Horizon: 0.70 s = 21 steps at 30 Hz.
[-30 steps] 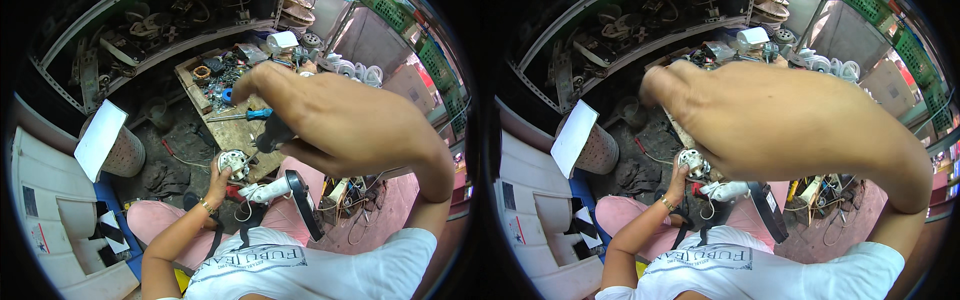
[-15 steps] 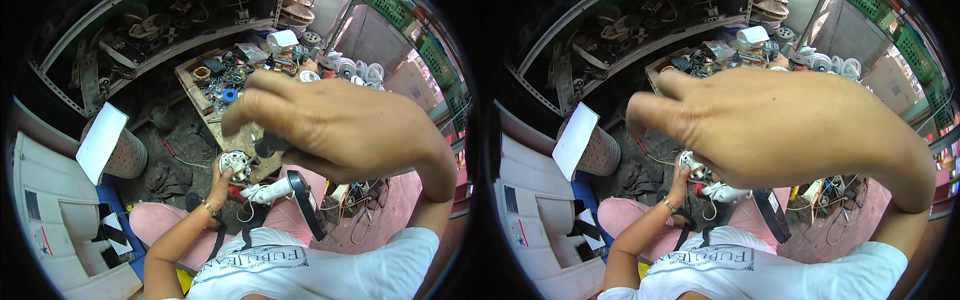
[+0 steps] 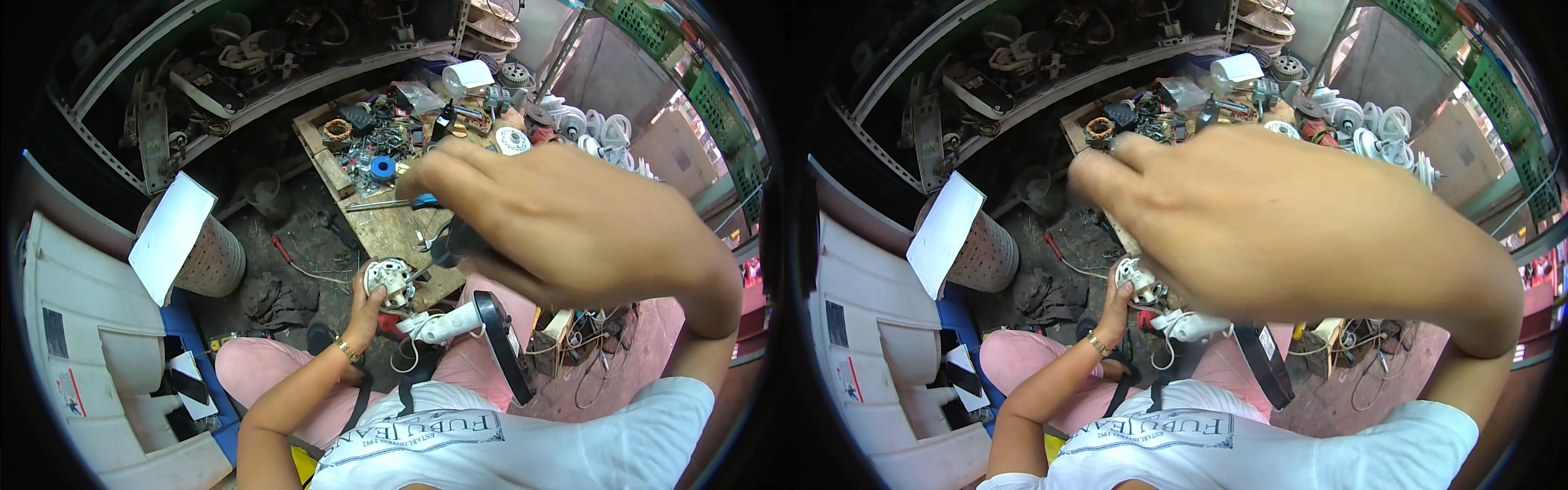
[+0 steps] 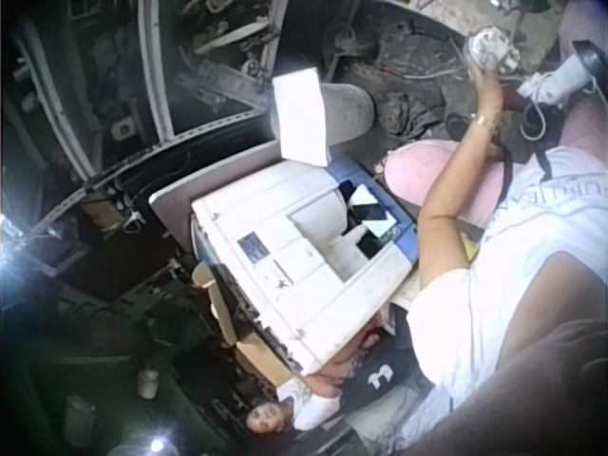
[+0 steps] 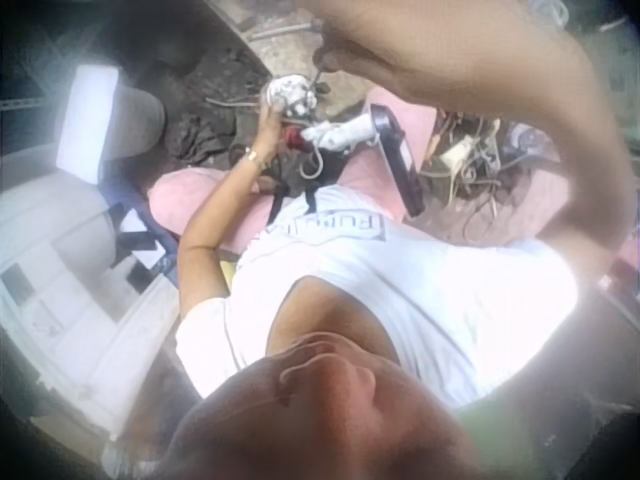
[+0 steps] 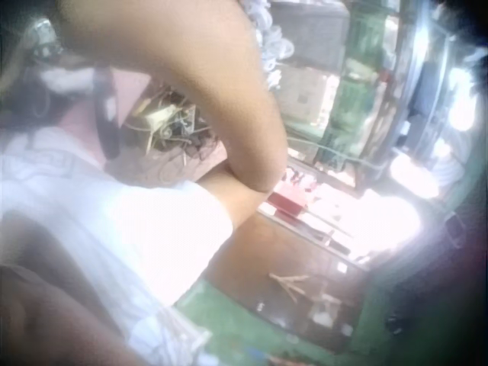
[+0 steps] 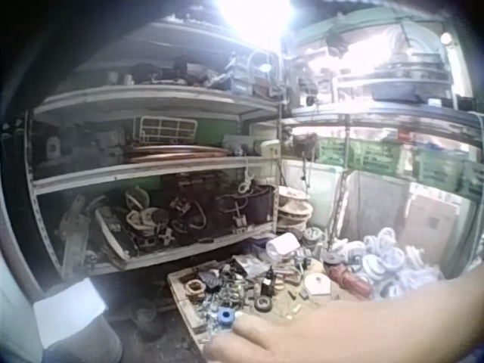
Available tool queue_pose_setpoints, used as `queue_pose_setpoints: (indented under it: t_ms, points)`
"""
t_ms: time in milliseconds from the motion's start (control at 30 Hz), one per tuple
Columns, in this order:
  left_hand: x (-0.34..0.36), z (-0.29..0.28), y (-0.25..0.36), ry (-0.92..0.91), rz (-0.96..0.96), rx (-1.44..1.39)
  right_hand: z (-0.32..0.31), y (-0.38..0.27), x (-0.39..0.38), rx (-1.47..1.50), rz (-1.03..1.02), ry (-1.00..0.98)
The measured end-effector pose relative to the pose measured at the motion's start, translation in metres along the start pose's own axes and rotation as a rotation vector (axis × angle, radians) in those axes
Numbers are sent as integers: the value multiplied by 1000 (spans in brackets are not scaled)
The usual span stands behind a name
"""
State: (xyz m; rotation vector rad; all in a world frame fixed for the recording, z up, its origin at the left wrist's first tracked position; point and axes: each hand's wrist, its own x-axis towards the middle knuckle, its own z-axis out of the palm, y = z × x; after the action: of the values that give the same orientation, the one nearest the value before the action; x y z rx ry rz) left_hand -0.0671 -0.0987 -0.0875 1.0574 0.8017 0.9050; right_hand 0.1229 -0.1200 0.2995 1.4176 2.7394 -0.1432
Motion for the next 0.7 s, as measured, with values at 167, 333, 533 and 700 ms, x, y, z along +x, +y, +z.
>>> queue_pose_setpoints:
  t_ms: [167, 333, 533, 700]
  points:
    - [-1, 2, 3, 12, -42, -34, -7, -4, 8, -73, 3, -183]
    - [1, 5, 5, -22, -31, -111, 0, 0, 1, 115, -40, -3]
    - [-1, 1, 3, 8, -3, -5, -1, -6, 6, -24, 114, -102]
    - [-3, 1, 7, 3, -51, -83, 1, -6, 8, 18, 49, -90]
